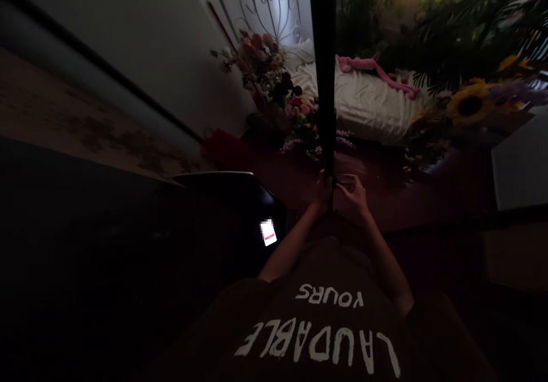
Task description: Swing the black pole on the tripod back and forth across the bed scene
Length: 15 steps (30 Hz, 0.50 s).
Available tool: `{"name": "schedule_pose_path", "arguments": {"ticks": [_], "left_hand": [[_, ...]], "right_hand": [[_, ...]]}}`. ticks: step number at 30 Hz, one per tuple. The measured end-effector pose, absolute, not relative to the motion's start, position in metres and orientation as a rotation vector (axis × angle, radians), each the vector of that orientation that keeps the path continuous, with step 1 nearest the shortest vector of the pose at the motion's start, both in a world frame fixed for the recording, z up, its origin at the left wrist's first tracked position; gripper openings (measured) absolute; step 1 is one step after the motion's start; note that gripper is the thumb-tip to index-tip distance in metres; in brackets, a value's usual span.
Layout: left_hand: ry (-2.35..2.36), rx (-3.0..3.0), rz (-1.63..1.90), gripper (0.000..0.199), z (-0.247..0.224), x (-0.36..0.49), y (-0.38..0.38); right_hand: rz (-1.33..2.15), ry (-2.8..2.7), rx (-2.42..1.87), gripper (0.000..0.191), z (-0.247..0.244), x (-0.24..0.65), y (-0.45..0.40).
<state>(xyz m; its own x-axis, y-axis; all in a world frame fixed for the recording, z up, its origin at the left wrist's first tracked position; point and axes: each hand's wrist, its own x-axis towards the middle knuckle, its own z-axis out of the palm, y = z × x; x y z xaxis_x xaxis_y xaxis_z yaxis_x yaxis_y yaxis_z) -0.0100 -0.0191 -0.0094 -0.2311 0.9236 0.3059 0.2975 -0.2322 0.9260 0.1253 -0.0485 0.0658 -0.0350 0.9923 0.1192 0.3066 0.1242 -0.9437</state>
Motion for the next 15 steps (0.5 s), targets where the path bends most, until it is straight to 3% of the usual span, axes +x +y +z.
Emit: {"name": "schedule_pose_path", "arguments": {"ticks": [7, 15], "left_hand": [[1.467, 1.439, 1.480, 0.043, -0.010, -0.009, -0.019], [1.435, 1.446, 1.485, 0.046, -0.005, -0.009, -0.021]], "right_hand": [[1.296, -1.129, -1.347, 0.058, 0.060, 0.121, -0.035], [1.493, -1.088, -1.447, 0.060, 0.061, 0.132, -0.028]]}}
